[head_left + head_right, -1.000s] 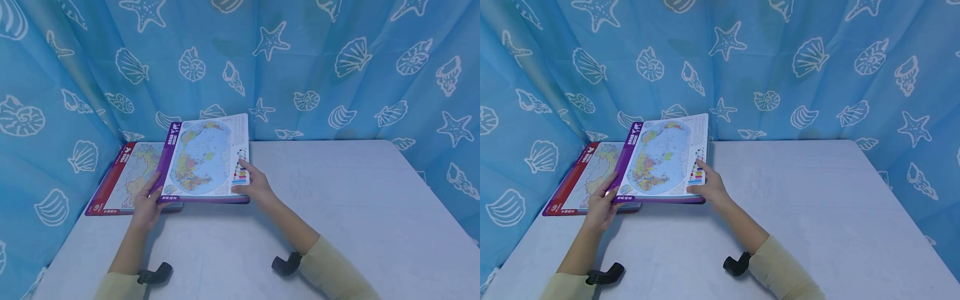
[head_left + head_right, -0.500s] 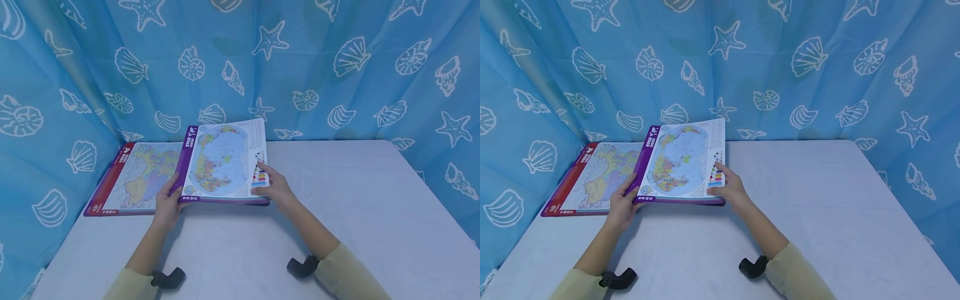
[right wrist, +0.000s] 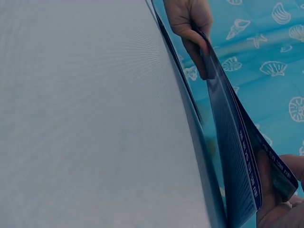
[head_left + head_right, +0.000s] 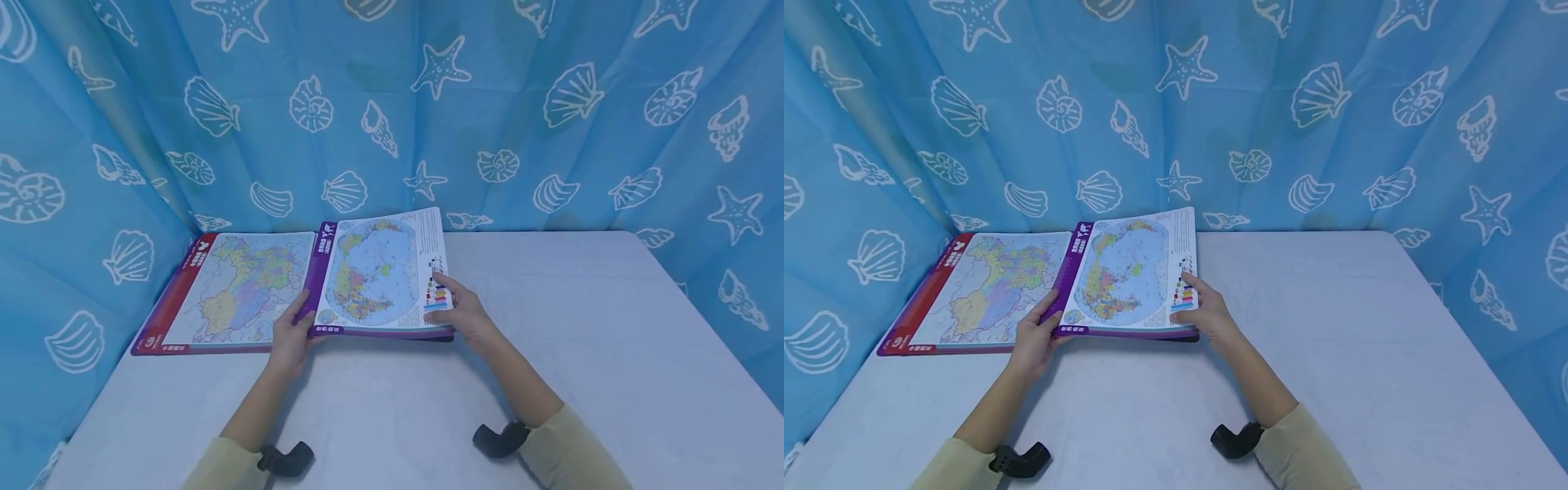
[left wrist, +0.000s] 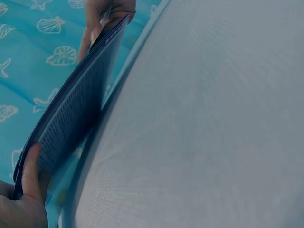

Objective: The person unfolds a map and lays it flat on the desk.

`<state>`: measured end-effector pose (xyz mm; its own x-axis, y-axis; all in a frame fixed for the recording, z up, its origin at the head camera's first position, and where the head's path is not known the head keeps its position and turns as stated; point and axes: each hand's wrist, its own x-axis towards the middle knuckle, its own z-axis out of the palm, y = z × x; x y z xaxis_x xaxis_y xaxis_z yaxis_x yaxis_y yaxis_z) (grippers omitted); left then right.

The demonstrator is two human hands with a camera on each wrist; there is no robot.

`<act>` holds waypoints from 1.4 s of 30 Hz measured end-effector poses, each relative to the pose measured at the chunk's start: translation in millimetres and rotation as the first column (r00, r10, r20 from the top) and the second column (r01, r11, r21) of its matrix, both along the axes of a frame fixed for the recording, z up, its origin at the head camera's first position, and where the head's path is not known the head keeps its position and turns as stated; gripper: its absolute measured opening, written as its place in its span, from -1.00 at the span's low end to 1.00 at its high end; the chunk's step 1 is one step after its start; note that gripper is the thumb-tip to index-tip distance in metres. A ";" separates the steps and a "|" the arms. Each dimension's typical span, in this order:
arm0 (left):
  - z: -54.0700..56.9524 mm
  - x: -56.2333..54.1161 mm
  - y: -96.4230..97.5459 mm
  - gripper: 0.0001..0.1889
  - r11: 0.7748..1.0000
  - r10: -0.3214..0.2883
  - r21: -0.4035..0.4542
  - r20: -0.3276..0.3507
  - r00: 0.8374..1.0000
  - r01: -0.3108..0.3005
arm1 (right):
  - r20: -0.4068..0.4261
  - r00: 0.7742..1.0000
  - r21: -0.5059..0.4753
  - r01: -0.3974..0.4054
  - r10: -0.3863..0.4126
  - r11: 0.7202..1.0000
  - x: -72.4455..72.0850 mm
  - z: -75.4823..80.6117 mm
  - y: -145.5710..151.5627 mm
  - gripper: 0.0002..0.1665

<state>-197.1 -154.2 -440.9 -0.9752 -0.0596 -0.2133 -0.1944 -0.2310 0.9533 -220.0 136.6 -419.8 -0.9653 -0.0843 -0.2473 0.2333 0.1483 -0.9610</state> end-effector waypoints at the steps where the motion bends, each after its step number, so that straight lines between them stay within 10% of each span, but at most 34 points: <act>1: -1.0 -0.4 0.4 -0.44 1.000 -0.001 -0.003 0.003 1.000 0.001 | 0.000 1.000 0.000 -0.001 0.001 1.000 -0.1 -0.8 0.4 0.00; 20: -7.1 1.8 0.0 -0.39 0.996 -0.078 -0.031 0.092 0.993 0.081 | 0.020 1.000 0.063 -0.005 0.004 0.998 -5.9 -15.0 3.0 -0.02; 42: -6.5 1.8 -0.8 -0.37 0.991 -0.119 -0.048 0.124 0.985 0.126 | -0.011 1.000 -0.041 -0.010 0.009 0.999 -4.0 3.3 11.1 -0.08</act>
